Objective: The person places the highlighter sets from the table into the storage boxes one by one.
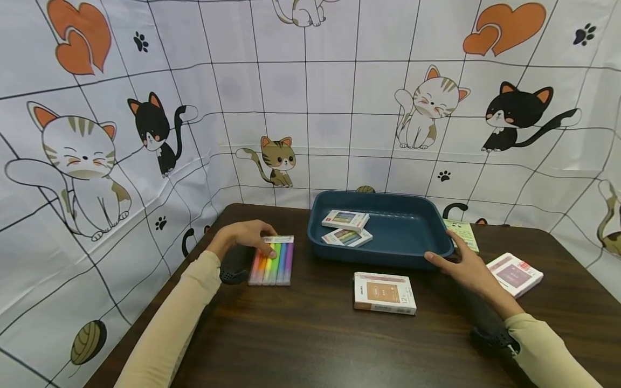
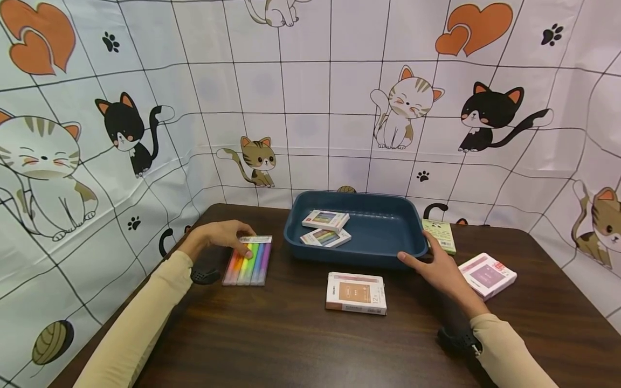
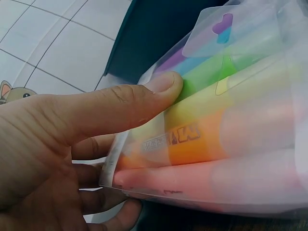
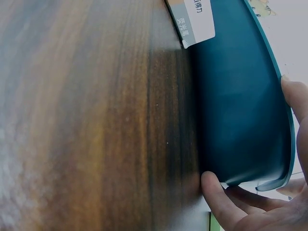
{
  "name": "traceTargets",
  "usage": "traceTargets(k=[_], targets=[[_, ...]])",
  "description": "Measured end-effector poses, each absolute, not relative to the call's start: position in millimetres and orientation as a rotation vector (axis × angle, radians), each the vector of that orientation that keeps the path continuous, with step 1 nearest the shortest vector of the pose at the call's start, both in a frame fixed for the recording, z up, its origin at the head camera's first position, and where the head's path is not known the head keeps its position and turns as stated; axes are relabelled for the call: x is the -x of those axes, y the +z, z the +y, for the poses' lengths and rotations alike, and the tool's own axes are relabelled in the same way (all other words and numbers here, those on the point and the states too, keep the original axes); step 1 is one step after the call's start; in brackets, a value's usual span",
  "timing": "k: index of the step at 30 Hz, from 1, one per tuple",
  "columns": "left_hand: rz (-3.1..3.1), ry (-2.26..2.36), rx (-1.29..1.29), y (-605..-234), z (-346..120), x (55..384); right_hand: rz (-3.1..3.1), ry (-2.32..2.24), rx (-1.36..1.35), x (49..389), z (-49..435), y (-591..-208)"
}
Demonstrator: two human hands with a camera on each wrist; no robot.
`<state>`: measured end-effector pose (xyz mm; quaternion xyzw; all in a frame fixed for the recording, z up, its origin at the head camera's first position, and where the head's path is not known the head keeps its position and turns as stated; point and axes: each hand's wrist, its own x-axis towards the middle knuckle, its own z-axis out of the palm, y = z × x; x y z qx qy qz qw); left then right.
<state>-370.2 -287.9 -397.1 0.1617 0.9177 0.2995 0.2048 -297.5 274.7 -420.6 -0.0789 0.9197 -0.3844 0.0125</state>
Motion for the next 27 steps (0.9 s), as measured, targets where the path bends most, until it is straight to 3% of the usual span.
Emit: traceTargets(k=[27], targets=[[2.505, 0.866, -0.442, -400.0, -288.3, 370.5, 2.872, -1.205, 0.245, 296.0, 273.4, -418.7]])
